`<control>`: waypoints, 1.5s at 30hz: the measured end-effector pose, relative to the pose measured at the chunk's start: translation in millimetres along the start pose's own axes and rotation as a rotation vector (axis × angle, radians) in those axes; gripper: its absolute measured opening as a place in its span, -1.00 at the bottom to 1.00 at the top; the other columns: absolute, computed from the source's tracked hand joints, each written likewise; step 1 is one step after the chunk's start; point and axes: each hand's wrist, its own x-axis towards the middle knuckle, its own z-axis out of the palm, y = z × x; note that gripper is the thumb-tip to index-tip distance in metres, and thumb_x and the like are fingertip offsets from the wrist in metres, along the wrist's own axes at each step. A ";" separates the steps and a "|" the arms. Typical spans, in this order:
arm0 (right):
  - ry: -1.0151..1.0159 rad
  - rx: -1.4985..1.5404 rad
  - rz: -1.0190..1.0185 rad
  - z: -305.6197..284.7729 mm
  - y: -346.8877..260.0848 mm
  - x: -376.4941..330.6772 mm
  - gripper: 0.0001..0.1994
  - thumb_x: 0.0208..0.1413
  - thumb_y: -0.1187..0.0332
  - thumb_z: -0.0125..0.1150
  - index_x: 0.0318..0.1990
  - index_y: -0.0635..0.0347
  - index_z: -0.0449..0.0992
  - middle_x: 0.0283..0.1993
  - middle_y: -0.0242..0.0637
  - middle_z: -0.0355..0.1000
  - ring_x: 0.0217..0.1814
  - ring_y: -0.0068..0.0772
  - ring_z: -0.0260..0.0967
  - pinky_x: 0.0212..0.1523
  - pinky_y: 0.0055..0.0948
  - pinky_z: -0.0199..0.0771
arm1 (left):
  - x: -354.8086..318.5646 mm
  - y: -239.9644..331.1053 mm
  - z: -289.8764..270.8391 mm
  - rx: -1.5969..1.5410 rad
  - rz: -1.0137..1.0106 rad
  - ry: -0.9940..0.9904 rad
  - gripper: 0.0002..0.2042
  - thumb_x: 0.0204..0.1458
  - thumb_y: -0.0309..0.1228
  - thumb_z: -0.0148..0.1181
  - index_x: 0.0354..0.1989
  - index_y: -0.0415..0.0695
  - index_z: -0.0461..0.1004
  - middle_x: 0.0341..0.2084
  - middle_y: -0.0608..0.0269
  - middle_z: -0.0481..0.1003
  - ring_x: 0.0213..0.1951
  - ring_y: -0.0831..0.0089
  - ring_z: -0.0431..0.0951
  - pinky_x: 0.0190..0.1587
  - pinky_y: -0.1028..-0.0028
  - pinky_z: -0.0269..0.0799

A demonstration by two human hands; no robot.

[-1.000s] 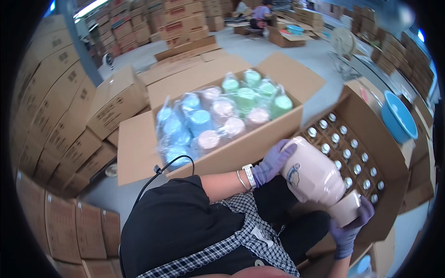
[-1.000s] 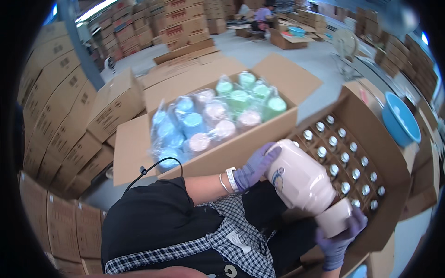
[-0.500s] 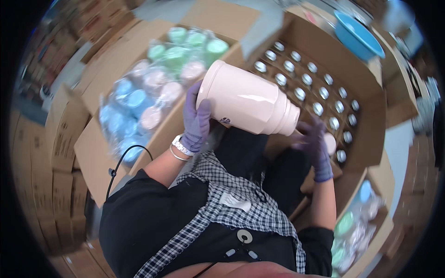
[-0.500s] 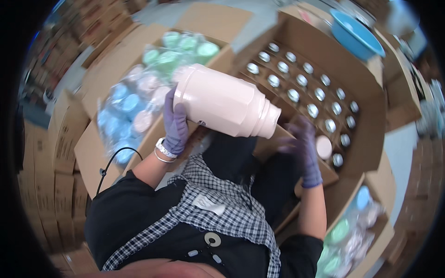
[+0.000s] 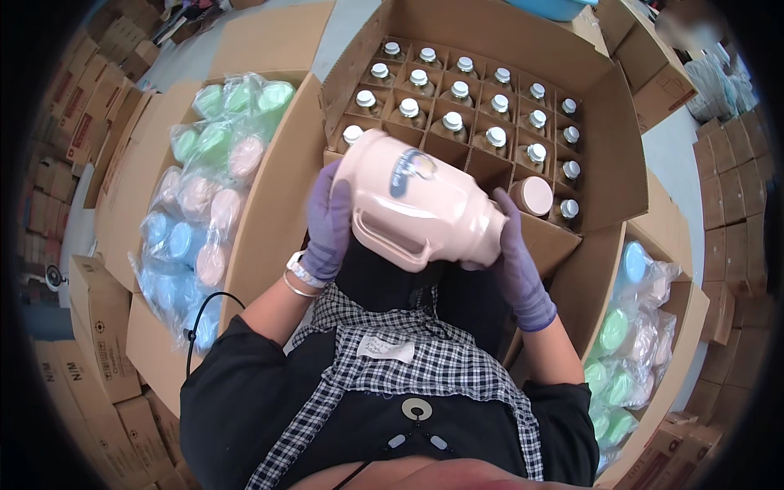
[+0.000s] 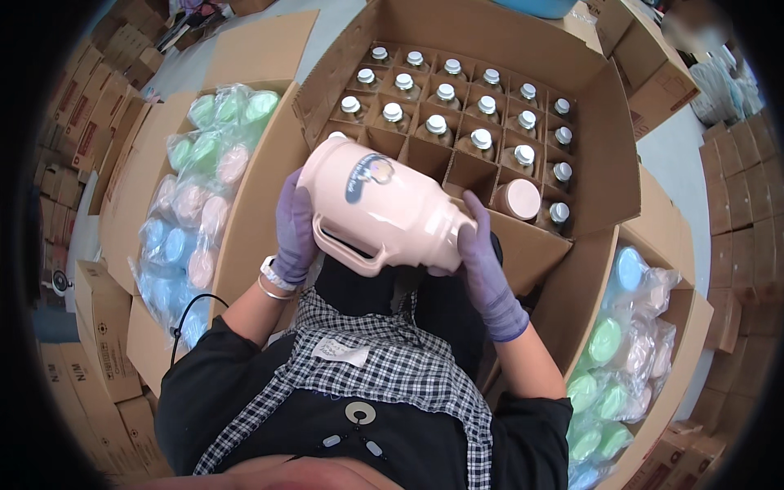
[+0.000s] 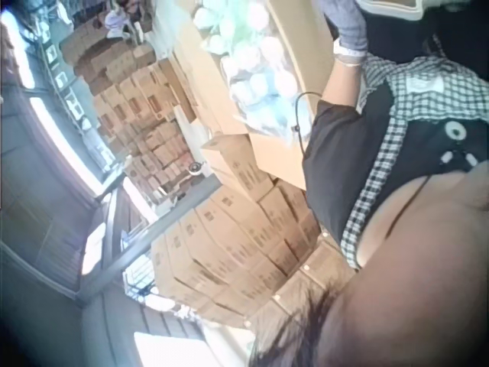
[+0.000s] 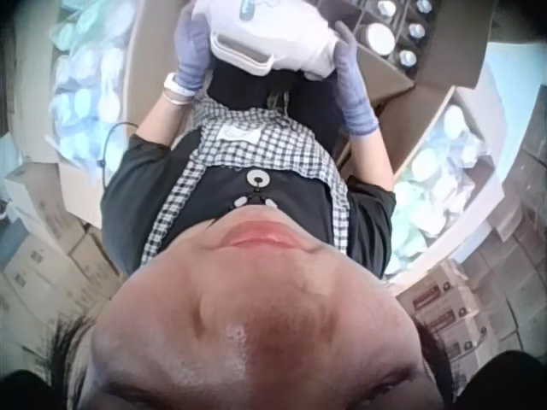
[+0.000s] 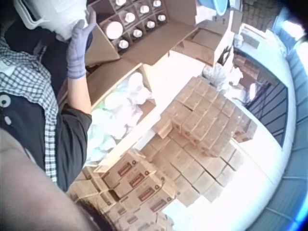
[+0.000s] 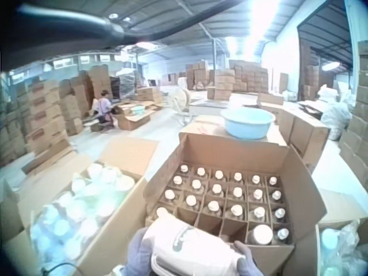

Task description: The person assembles pink plastic containers by inserting a metal insert, screwing on a lid, and placing each completed unit into a plastic bag. The person repeats this process for multiple containers, placing the finished items into a cardboard box.

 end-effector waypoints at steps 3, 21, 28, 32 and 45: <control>0.165 -0.364 -0.238 -32.2 17.6 -0.1 -0.03 -0.01 0.13 0.65 0.51 0.15 0.19 0.40 -0.06 0.31 0.43 -0.04 0.35 0.38 0.01 0.44 | 40.3 1.6 36.2 -0.114 -0.033 -0.182 -0.49 0.52 -0.05 -0.05 0.29 -0.31 0.43 0.09 0.10 0.59 0.06 0.42 0.60 0.19 0.37 0.52; 0.839 -0.317 -0.624 -138.3 23.8 -36.6 -0.18 0.27 0.23 0.38 0.58 0.31 0.10 0.51 0.02 0.23 0.52 -0.08 0.24 0.54 -0.09 0.20 | 191.8 -177.1 -1.2 1.504 -0.247 -0.571 -0.35 0.04 0.03 0.46 0.24 -0.06 0.47 0.15 -0.17 0.54 0.19 -0.13 0.59 0.20 0.06 0.55; 0.797 -0.109 -0.653 -118.0 10.1 -39.1 -0.18 0.25 0.21 0.39 0.55 0.36 0.12 0.46 0.00 0.28 0.49 -0.09 0.25 0.56 -0.10 0.17 | 212.3 -100.6 -12.1 1.367 0.044 -0.407 -0.34 -0.08 0.06 0.56 0.17 0.00 0.54 -0.01 -0.09 0.60 0.06 -0.08 0.64 0.13 0.09 0.56; 0.743 -0.095 -0.612 -119.9 -3.1 -61.9 -0.21 0.31 0.02 0.29 0.51 0.34 0.17 0.45 0.03 0.28 0.47 -0.08 0.30 0.52 -0.11 0.23 | 180.6 82.6 -47.3 1.190 0.340 -0.404 -0.36 -0.16 -0.06 0.61 0.13 0.01 0.58 -0.12 0.00 0.60 -0.04 0.00 0.65 0.06 0.13 0.57; 0.093 -0.168 -0.109 -38.0 -3.1 -64.9 -0.39 0.29 0.13 0.27 0.36 0.38 0.43 0.22 -0.10 0.51 0.29 -0.30 0.45 0.36 -0.34 0.39 | -47.9 103.4 -34.5 0.616 -0.024 -0.692 0.08 -0.24 -0.10 0.72 0.51 -0.17 0.27 -0.08 0.13 0.60 -0.27 0.34 0.60 -0.12 0.38 0.58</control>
